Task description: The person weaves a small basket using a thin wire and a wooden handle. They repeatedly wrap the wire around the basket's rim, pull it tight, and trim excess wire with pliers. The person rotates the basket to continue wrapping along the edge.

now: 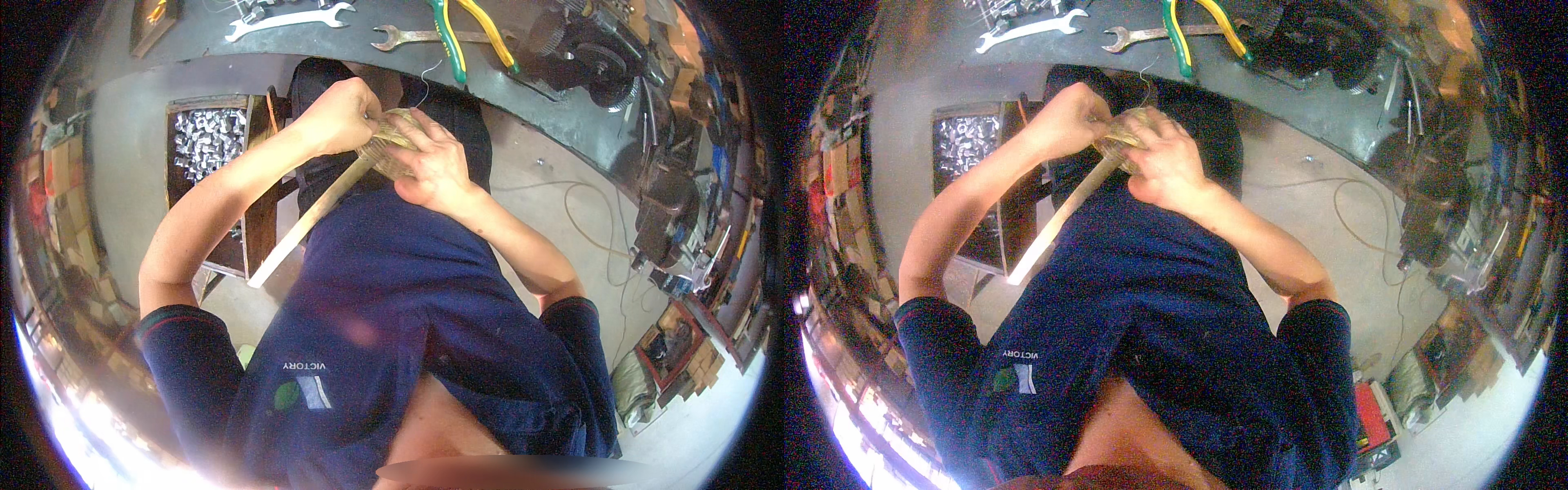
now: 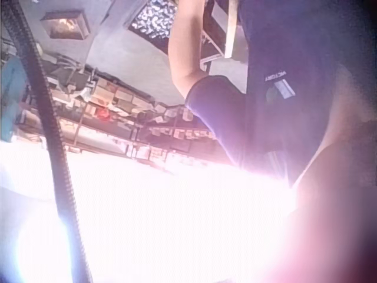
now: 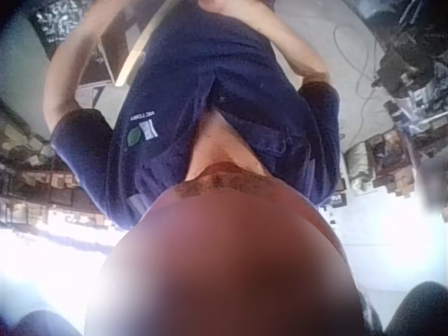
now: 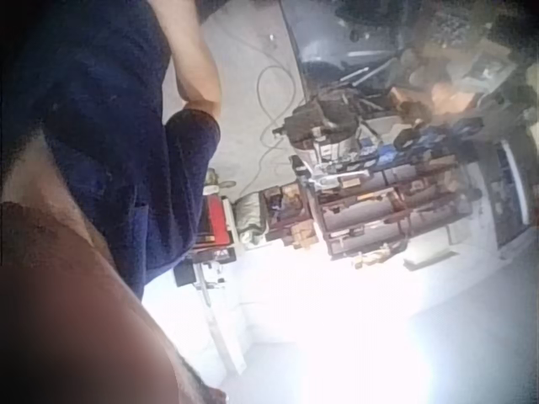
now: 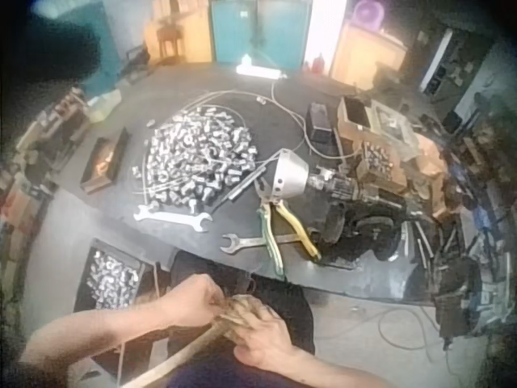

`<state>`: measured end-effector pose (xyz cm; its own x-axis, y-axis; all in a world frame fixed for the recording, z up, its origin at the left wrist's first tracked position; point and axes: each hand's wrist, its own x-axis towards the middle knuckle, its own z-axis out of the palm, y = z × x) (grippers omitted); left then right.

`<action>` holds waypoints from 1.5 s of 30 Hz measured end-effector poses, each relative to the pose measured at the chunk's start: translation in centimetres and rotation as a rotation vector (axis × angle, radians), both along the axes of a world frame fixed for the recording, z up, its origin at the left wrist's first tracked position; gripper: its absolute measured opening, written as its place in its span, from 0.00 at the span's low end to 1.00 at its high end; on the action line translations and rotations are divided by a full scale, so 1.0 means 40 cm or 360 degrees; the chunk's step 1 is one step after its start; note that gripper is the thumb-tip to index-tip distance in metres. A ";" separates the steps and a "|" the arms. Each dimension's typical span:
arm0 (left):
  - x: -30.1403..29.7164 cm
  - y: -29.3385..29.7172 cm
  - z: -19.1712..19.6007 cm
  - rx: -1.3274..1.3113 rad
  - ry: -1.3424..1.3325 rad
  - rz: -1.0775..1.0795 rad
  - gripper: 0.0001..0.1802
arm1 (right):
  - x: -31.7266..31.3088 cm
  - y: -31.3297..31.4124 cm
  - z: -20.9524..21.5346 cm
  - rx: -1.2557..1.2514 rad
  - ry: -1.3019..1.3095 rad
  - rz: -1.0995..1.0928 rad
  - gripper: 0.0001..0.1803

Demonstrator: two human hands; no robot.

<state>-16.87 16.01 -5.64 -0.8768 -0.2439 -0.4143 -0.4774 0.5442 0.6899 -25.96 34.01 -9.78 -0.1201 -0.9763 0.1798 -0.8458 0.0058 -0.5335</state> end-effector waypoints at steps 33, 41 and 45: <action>0.052 -0.016 -0.041 0.0361 0.0251 0.0348 0.09 | -0.004 0.001 -0.014 -0.0136 -0.0054 -0.0003 0.20; 0.048 0.030 -0.083 -0.0370 0.0795 -0.0160 0.04 | -0.001 -0.001 -0.022 -0.0094 -0.0033 0.0002 0.20; 0.045 0.015 -0.091 -0.0179 0.0618 -0.0021 0.07 | -0.012 -0.008 -0.011 -0.0009 -0.0026 0.0006 0.23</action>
<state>-15.07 16.62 -9.27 -0.9663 -0.2565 -0.0230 -0.1854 0.6309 0.7534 -26.45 33.68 -10.23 -0.1196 -0.9757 0.1833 -0.8368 -0.0003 -0.5474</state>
